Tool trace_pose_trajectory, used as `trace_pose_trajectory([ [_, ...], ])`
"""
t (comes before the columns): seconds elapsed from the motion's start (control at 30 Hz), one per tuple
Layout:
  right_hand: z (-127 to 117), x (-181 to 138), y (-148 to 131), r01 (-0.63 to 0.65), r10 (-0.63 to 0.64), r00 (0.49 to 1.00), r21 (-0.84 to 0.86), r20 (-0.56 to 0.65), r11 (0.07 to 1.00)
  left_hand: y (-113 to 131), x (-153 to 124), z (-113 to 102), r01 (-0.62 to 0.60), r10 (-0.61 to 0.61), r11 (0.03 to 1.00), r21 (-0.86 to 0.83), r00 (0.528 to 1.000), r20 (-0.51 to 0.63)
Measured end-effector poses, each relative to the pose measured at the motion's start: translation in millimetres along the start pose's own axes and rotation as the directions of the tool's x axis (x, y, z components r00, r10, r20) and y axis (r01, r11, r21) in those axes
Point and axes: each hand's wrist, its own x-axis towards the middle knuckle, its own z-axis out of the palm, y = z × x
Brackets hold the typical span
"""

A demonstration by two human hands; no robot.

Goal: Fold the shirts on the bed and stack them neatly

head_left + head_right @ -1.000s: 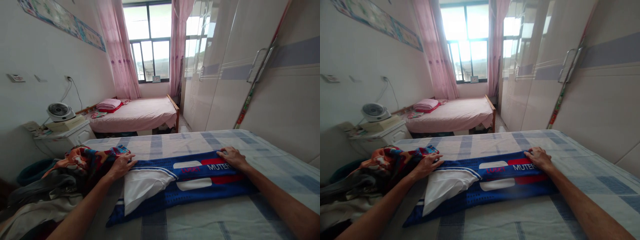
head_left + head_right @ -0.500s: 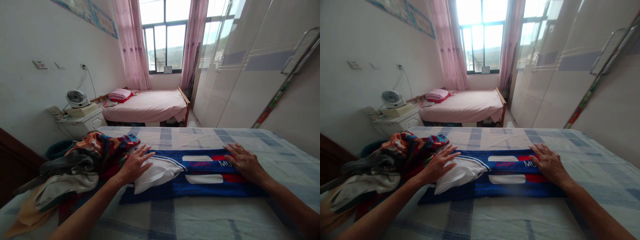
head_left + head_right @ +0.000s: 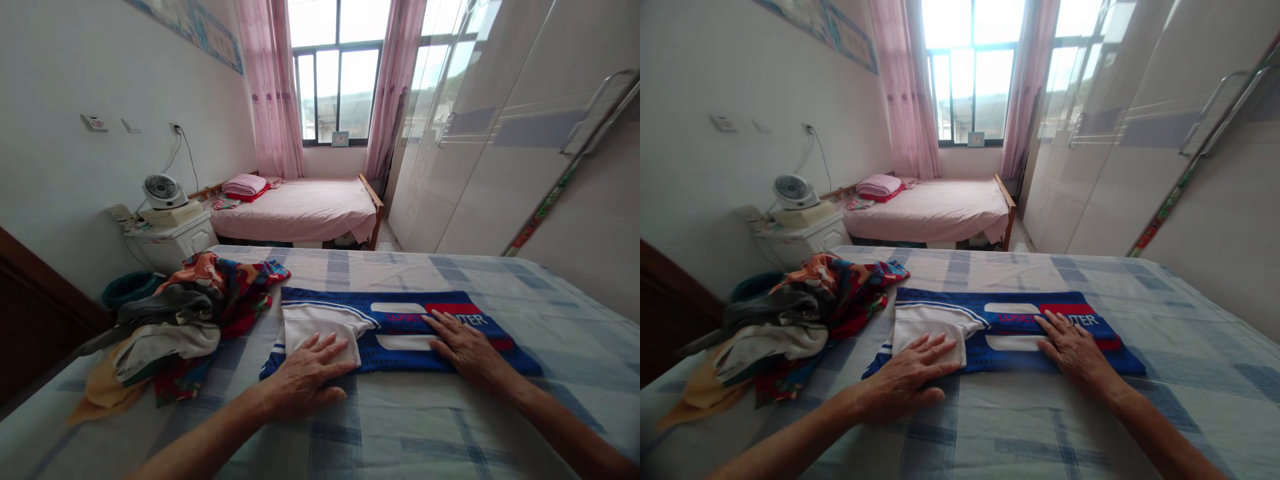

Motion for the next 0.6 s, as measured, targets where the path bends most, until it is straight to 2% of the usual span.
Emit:
trace_pose_trajectory([
  [0.07, -1.6, -8.1, -3.9, 0.007, -0.007, 1.000, -0.005, -0.023, 1.000, -1.3, -7.3, -2.4, 0.039, -0.040, 0.998, -0.054, 0.999, -0.029],
  [0.13, -8.3, -11.2, -8.4, 0.023, -0.023, 0.995, -0.003, -0.096, 1.000, -9.4, -11.7, -6.7, 0.105, -0.116, 0.991, -0.088, 0.985, -0.128],
  [0.2, -15.5, -10.9, -13.6, 0.053, -0.051, 0.988, 0.009, -0.145, 0.999, -19.9, -13.7, -8.5, 0.183, -0.198, 0.980, -0.084, 0.954, -0.225],
  [0.33, -9.7, -14.2, -10.0, 0.000, 0.001, 0.989, 0.003, -0.151, 1.000, -34.8, -20.1, -0.1, 0.341, -0.352, 0.936, -0.091, 0.894, -0.276],
  [0.37, -3.8, -17.0, -4.8, -0.045, 0.044, 0.985, -0.003, -0.165, 0.999, -36.7, -23.1, 2.3, 0.385, -0.405, 0.914, -0.125, 0.861, -0.307],
  [0.47, 15.1, -25.6, 13.8, -0.193, 0.185, 0.950, -0.010, -0.252, 0.981, -40.7, -32.6, 2.9, 0.489, -0.575, 0.818, -0.302, 0.713, -0.402],
  [0.53, 22.7, -28.0, 22.4, -0.206, 0.196, 0.937, -0.004, -0.290, 0.979, -42.9, -36.6, -2.4, 0.542, -0.674, 0.737, -0.404, 0.629, -0.387],
  [0.6, 24.4, -27.6, 25.2, -0.158, 0.150, 0.943, -0.002, -0.298, 0.987, -44.8, -37.4, -9.9, 0.594, -0.750, 0.659, -0.462, 0.571, -0.335],
])
